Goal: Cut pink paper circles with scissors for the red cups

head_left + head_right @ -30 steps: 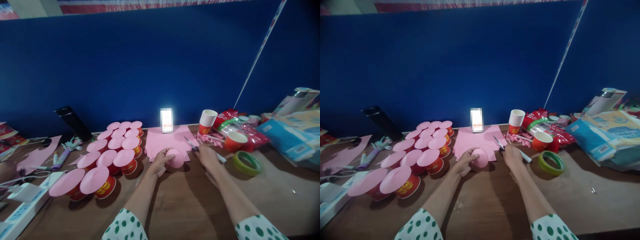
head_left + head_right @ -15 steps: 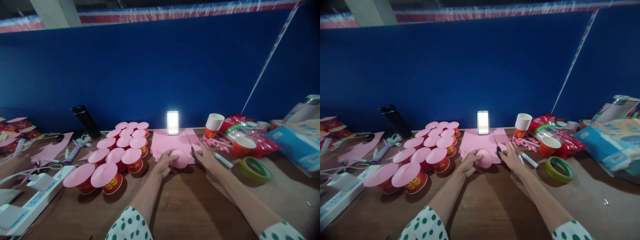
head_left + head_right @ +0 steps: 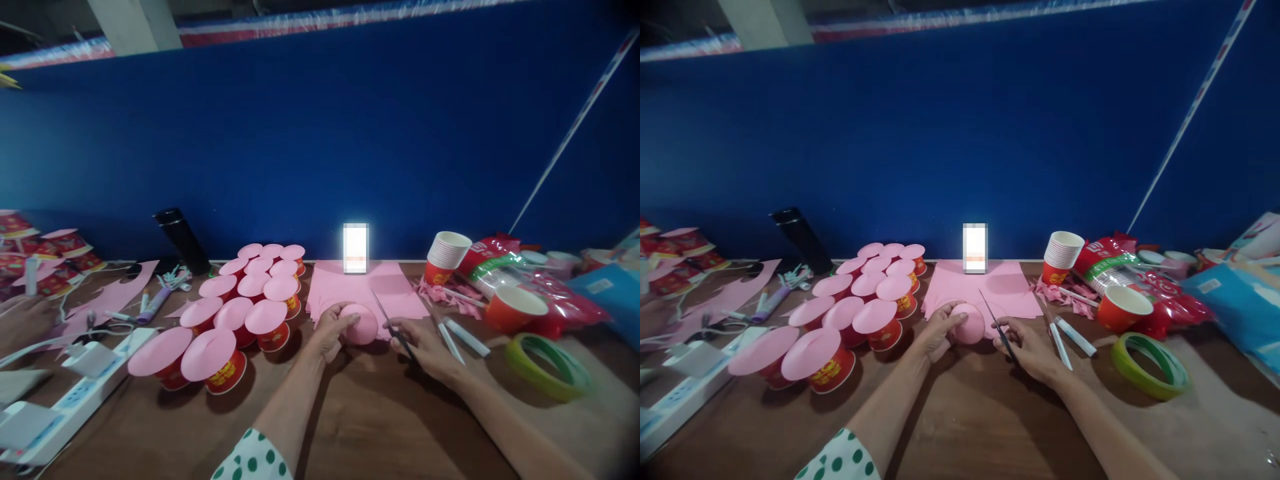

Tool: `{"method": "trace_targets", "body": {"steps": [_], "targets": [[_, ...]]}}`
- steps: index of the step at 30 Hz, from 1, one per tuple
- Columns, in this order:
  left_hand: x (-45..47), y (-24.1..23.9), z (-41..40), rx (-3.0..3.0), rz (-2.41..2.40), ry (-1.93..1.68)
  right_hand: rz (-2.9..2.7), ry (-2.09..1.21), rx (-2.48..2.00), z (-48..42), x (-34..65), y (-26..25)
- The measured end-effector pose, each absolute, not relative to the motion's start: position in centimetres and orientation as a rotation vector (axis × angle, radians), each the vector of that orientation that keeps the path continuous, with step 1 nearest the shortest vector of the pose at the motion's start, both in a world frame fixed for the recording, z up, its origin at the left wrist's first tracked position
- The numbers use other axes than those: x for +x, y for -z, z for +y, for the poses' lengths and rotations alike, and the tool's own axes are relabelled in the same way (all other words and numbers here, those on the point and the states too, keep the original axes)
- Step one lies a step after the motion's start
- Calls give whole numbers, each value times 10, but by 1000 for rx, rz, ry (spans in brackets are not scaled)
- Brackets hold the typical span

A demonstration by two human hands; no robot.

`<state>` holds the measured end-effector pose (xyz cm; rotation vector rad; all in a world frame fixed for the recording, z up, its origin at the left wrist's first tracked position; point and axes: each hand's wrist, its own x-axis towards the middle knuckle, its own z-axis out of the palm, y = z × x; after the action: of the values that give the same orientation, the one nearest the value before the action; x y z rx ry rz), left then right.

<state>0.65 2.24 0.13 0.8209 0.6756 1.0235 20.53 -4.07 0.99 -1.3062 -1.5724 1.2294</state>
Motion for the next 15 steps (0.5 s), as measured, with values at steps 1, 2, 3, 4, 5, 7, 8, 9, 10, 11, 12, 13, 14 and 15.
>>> {"method": "trace_targets", "body": {"steps": [1,2,3,4,5,7,8,9,10,11,12,13,14,15], "targets": [[7,-2,22,822,681,-1021,-1575,-1255,-1292,-41,206,-10],[7,-3,21,822,689,-1018,-1573,-1282,-1281,-42,206,-10],[8,-3,21,822,697,-1014,-1569,-1309,-1274,-42,206,-10],[8,-4,20,821,706,-1011,-1569,-1329,-1269,-42,207,-10],[8,-4,20,821,713,-1009,-1575,-1343,-1265,-42,207,-11],[8,-3,19,833,721,-1006,-1601,-1363,-1259,-41,209,-12],[8,-2,19,837,723,-1006,-1612,-1373,-1260,-40,209,-13],[8,-1,20,837,723,-1006,-1617,-1386,-1265,-40,210,-13],[8,0,20,829,722,-1012,-1616,-1403,-1272,-39,210,-12],[9,1,21,815,719,-1021,-1609,-1418,-1277,-38,211,-12],[9,2,22,794,714,-1033,-1598,-1429,-1278,-37,211,-11],[9,2,22,773,708,-1046,-1585,-1438,-1273,-37,211,-10],[9,2,23,757,702,-1051,-1571,-1444,-1265,-37,211,-10],[9,2,24,750,694,-1047,-1562,-1452,-1258,-37,211,-11]]}}
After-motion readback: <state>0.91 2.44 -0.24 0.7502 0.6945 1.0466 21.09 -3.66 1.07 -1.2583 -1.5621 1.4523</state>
